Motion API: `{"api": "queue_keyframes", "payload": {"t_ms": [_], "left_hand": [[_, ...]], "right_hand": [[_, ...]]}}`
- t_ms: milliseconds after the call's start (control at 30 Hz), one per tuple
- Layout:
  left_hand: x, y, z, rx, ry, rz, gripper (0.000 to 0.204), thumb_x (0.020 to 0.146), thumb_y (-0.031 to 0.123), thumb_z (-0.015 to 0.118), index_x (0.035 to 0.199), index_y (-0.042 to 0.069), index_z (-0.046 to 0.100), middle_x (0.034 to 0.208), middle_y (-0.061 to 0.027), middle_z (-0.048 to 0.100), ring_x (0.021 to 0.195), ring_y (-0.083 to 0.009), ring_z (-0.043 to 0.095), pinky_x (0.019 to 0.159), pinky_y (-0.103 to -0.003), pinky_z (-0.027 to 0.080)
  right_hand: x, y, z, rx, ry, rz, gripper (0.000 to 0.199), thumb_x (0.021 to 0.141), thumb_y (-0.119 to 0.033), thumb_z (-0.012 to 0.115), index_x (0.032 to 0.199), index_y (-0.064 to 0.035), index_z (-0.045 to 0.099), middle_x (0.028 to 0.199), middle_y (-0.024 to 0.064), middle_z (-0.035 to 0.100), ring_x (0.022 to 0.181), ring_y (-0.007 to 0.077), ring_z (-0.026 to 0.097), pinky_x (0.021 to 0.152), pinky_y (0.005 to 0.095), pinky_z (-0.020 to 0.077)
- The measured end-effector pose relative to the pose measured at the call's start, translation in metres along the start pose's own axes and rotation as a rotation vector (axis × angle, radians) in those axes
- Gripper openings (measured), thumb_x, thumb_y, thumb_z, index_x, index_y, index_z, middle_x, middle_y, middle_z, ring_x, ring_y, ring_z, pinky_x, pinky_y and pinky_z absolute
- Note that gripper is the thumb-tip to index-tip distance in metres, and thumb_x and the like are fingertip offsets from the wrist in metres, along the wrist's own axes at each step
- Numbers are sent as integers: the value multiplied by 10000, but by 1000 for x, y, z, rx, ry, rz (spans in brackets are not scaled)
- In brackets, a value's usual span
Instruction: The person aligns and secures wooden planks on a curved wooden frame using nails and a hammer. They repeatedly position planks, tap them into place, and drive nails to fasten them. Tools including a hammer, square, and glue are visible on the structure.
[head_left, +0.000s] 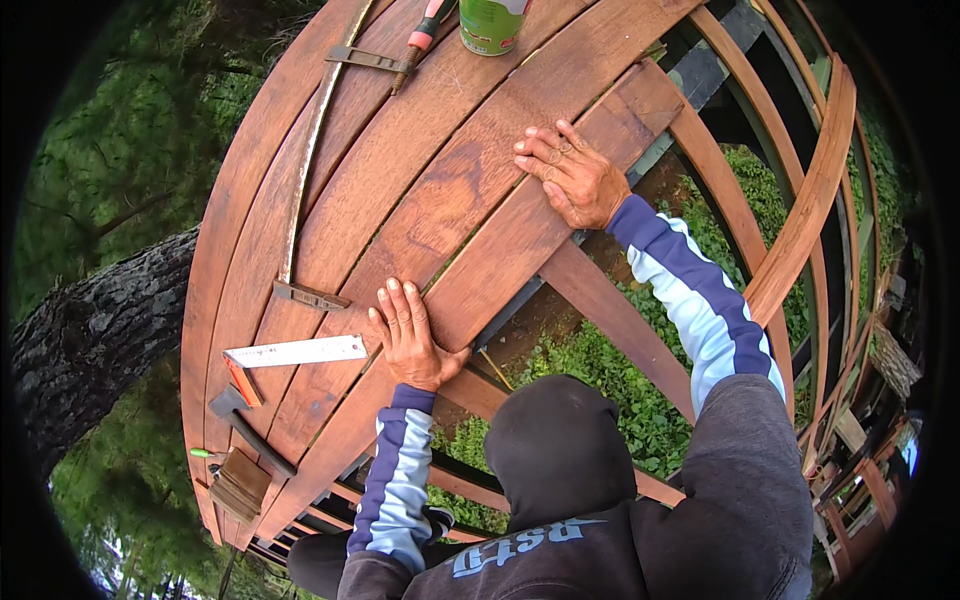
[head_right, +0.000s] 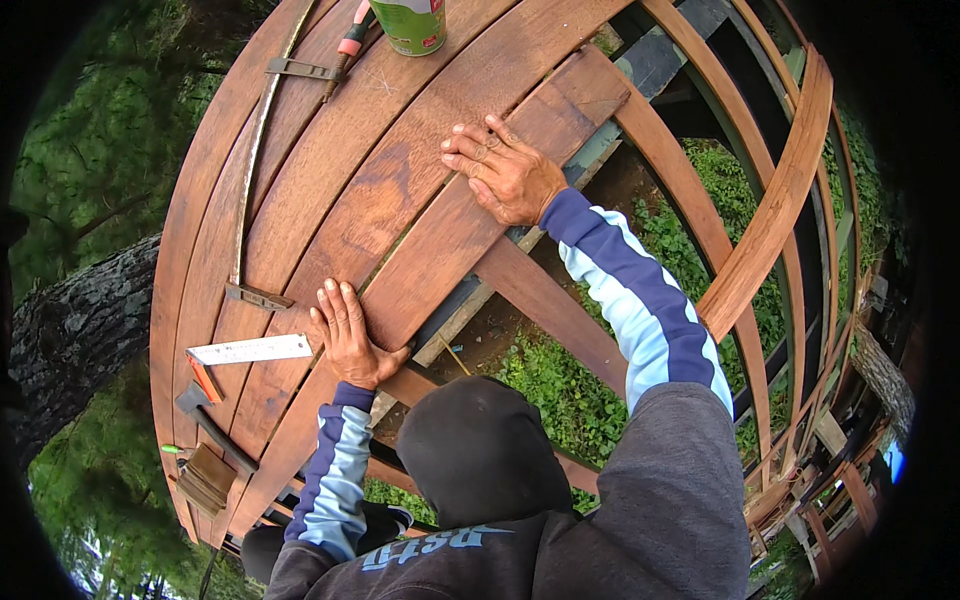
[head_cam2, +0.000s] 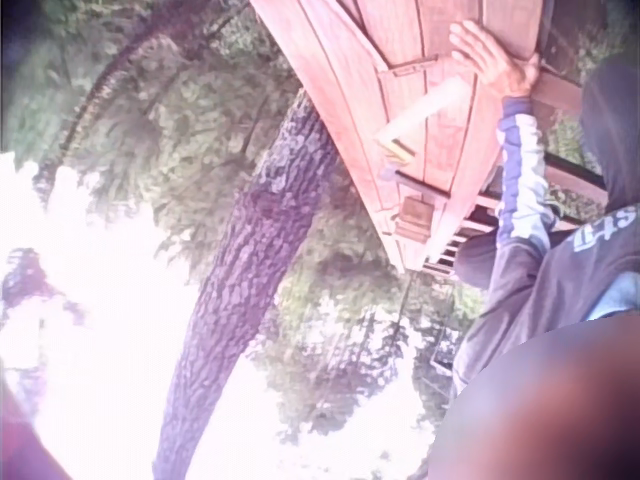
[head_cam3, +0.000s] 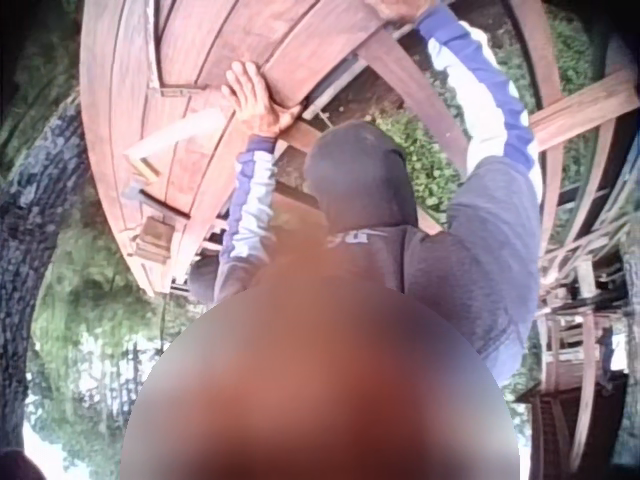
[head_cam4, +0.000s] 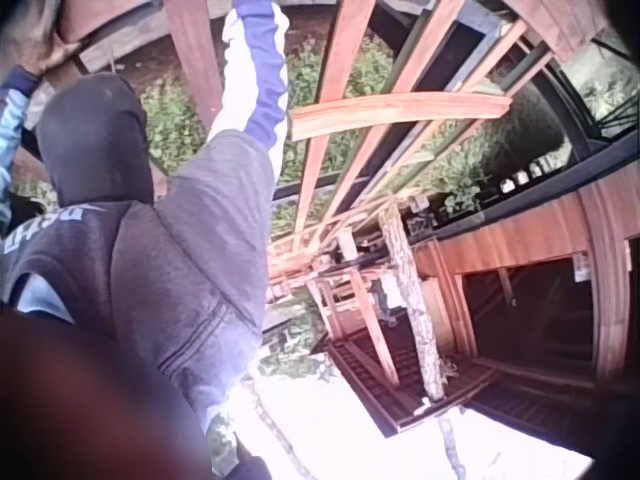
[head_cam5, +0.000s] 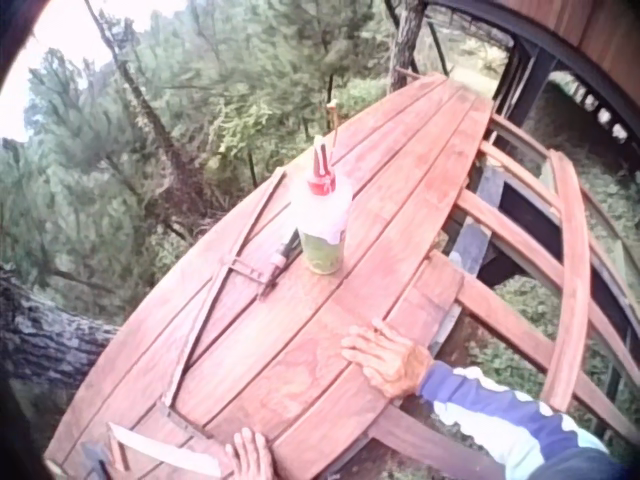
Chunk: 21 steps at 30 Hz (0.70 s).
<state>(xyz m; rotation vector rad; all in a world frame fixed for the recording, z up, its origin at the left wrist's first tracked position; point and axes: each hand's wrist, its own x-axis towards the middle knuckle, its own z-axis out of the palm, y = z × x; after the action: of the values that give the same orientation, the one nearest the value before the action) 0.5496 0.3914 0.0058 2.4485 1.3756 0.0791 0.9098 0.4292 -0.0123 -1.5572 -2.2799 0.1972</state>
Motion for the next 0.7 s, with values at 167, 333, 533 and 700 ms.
{"api": "queue_keyframes", "payload": {"t_ms": [167,333,533,700], "left_hand": [[2,2,-2,-6,-3,13,1403,418,511,902,1535,-18,239,1598,-236,229,1501,-372,176,1227,-486,108],[2,3,-7,-28,-13,11,1437,404,555,905,1532,-29,232,1599,-242,221,1498,-385,175,1224,-480,119],[1,2,-4,-12,-9,13,1452,392,545,915,1534,-26,222,1602,-234,213,1497,-381,176,1228,-475,122],[1,3,-4,-8,3,10,1419,413,518,911,1534,-22,228,1598,-230,232,1493,-379,193,1226,-477,138]], "right_hand": [[0,-1,0,37,13,16,431,935,-148,469,1342,-75,592,1431,85,534,1393,282,425,1194,496,271],[0,-3,-1,11,4,25,449,929,-151,478,1363,-102,576,1447,77,516,1385,284,435,1197,502,259],[1,0,-1,-69,-15,11,453,929,-221,555,1368,-111,570,1446,53,517,1401,237,414,1201,509,249],[-5,-4,3,-90,-26,39,469,945,-230,539,1397,-102,532,1447,66,510,1401,234,411,1203,537,223]]}}
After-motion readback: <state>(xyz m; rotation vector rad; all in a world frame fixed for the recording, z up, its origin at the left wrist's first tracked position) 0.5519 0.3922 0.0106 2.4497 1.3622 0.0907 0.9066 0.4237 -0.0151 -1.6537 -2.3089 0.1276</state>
